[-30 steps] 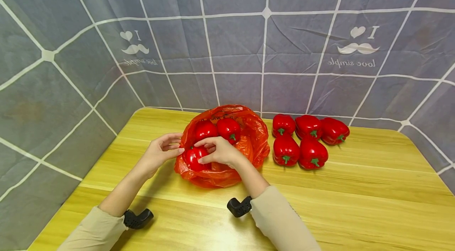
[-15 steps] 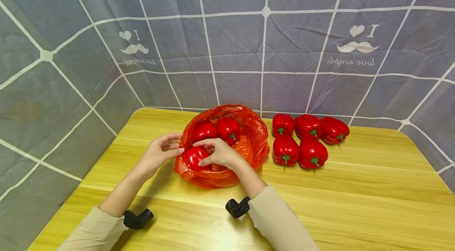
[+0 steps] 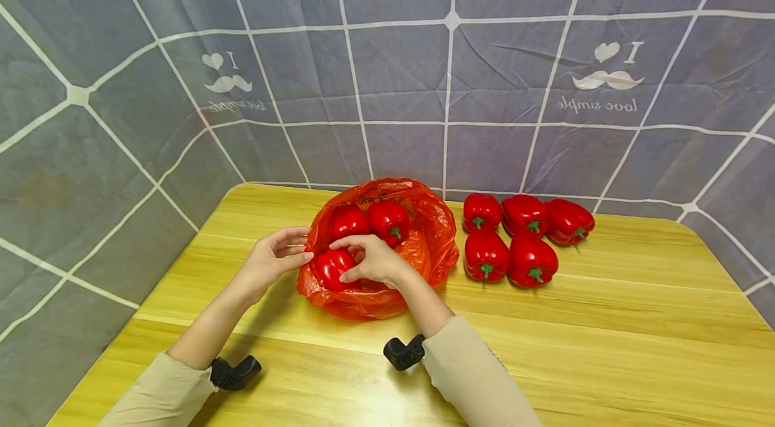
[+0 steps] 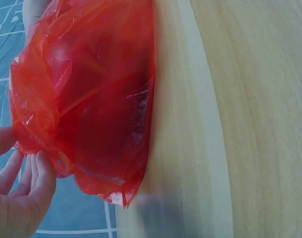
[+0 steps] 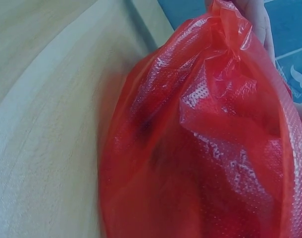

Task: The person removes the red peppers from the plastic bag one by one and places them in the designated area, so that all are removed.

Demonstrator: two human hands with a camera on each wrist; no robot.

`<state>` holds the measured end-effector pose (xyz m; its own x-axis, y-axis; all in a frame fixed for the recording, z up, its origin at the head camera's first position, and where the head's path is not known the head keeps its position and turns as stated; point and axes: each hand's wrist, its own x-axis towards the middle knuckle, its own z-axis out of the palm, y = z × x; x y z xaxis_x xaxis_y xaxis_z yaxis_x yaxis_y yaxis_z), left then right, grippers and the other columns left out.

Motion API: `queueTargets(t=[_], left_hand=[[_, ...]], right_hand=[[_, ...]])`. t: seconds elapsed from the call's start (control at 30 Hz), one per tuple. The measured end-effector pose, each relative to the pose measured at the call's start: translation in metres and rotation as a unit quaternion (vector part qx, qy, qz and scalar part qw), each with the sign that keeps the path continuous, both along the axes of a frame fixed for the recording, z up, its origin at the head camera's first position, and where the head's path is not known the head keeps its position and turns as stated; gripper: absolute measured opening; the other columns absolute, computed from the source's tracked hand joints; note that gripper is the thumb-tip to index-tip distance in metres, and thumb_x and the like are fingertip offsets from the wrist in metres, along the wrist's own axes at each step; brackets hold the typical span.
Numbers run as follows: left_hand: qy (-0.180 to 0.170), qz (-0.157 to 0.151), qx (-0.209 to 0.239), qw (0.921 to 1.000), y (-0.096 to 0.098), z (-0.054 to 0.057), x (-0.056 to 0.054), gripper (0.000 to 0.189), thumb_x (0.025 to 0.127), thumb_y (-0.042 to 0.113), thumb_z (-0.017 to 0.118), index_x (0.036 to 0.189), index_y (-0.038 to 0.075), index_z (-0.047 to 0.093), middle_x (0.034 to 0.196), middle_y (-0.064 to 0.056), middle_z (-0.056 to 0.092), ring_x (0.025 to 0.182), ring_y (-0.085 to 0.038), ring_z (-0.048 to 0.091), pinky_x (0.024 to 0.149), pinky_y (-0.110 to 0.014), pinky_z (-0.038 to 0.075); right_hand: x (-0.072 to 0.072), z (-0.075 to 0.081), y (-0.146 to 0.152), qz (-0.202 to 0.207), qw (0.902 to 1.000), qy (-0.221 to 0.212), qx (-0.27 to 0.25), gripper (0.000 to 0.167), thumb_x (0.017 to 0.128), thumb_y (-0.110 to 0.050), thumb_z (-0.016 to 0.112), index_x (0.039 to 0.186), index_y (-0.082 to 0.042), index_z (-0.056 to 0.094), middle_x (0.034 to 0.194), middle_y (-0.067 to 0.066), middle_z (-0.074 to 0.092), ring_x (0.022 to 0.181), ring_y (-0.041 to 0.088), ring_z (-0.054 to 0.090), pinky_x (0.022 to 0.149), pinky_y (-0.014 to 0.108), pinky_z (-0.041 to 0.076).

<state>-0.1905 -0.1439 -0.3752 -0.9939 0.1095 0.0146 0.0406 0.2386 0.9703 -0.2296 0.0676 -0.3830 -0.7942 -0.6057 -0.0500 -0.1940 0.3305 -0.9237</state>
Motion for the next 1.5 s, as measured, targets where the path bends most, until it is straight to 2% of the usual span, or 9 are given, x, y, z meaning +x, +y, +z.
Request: queueTargets(t=[0.23,0.57,0.7,0.8,0.9,1.13,1.3,1.5], left_hand=[[0.003,-0.003,0.001,1.0000,0.001,0.001,-0.001,0.044,0.084,-0.002,0.064,0.126,-0.004,0.051,0.117,-0.023,0.056,0.104,-0.034,0.057,0.083,-0.027,0.051],[-0.005,0.003,-0.002,1.0000,0.001,-0.001,0.001,0.044,0.084,-0.002,0.064,0.126,-0.003,0.051,0.116,-0.022,0.057,0.101,-0.031,0.057,0.080,-0.024,0.051],[-0.008,0.002,0.000,1.0000,0.000,-0.004,0.001,0.045,0.084,-0.002,0.064,0.126,-0.004,0.050,0.116,-0.023,0.056,0.101,-0.031,0.057,0.080,-0.023,0.051],[-0.008,0.002,0.002,1.0000,0.000,-0.004,0.001,0.045,0.084,-0.002,0.064,0.127,-0.004,0.050,0.117,-0.023,0.056,0.101,-0.031,0.057,0.079,-0.022,0.051],[-0.004,0.001,0.005,1.0000,0.001,-0.003,-0.001,0.045,0.084,-0.002,0.064,0.127,-0.004,0.050,0.117,-0.023,0.056,0.102,-0.032,0.057,0.080,-0.022,0.051],[-0.003,0.001,0.008,1.0000,0.001,-0.001,-0.002,0.044,0.085,-0.002,0.063,0.127,-0.005,0.050,0.117,-0.024,0.056,0.104,-0.035,0.056,0.081,-0.023,0.051],[-0.004,0.004,0.003,1.0000,0.002,-0.002,-0.002,0.044,0.084,-0.003,0.064,0.126,-0.004,0.051,0.116,-0.023,0.057,0.103,-0.033,0.056,0.081,-0.024,0.051],[0.010,0.001,-0.010,0.9999,0.001,-0.002,-0.001,0.043,0.084,-0.003,0.064,0.125,-0.004,0.051,0.115,-0.023,0.057,0.103,-0.034,0.056,0.080,-0.024,0.051]], right_hand=[[0.001,0.001,0.003,-0.011,0.9999,0.005,-0.005,0.047,0.074,0.003,0.074,0.119,-0.005,0.062,0.116,0.013,0.058,0.104,0.030,0.053,0.086,0.037,0.050],[0.005,-0.003,0.006,-0.039,0.9990,-0.016,-0.013,0.043,0.076,0.002,0.072,0.118,-0.006,0.064,0.113,0.017,0.058,0.090,0.027,0.059,0.076,0.035,0.054],[0.006,-0.005,0.007,-0.023,0.9993,-0.029,-0.006,0.045,0.079,0.002,0.070,0.121,-0.009,0.063,0.111,0.013,0.061,0.080,0.022,0.060,0.071,0.033,0.055],[0.005,-0.003,0.008,-0.007,0.9989,-0.046,-0.008,0.046,0.080,0.002,0.068,0.124,-0.010,0.062,0.102,0.011,0.065,0.065,0.020,0.057,0.065,0.032,0.054],[0.004,-0.002,0.009,-0.001,0.9984,-0.054,-0.014,0.045,0.081,0.002,0.067,0.125,-0.010,0.061,0.094,0.009,0.066,0.057,0.020,0.053,0.061,0.031,0.053],[0.001,-0.002,0.010,0.001,0.9988,-0.044,-0.023,0.045,0.082,0.003,0.067,0.125,-0.007,0.060,0.101,0.011,0.066,0.064,0.017,0.058,0.060,0.027,0.053],[0.001,-0.004,0.011,0.006,0.9985,-0.046,-0.030,0.045,0.081,0.003,0.067,0.125,-0.006,0.060,0.099,0.012,0.066,0.061,0.017,0.056,0.059,0.027,0.052],[0.001,-0.003,0.014,0.004,0.9984,-0.045,-0.034,0.045,0.081,0.004,0.067,0.125,-0.005,0.060,0.102,0.014,0.066,0.067,0.016,0.059,0.063,0.028,0.054]])
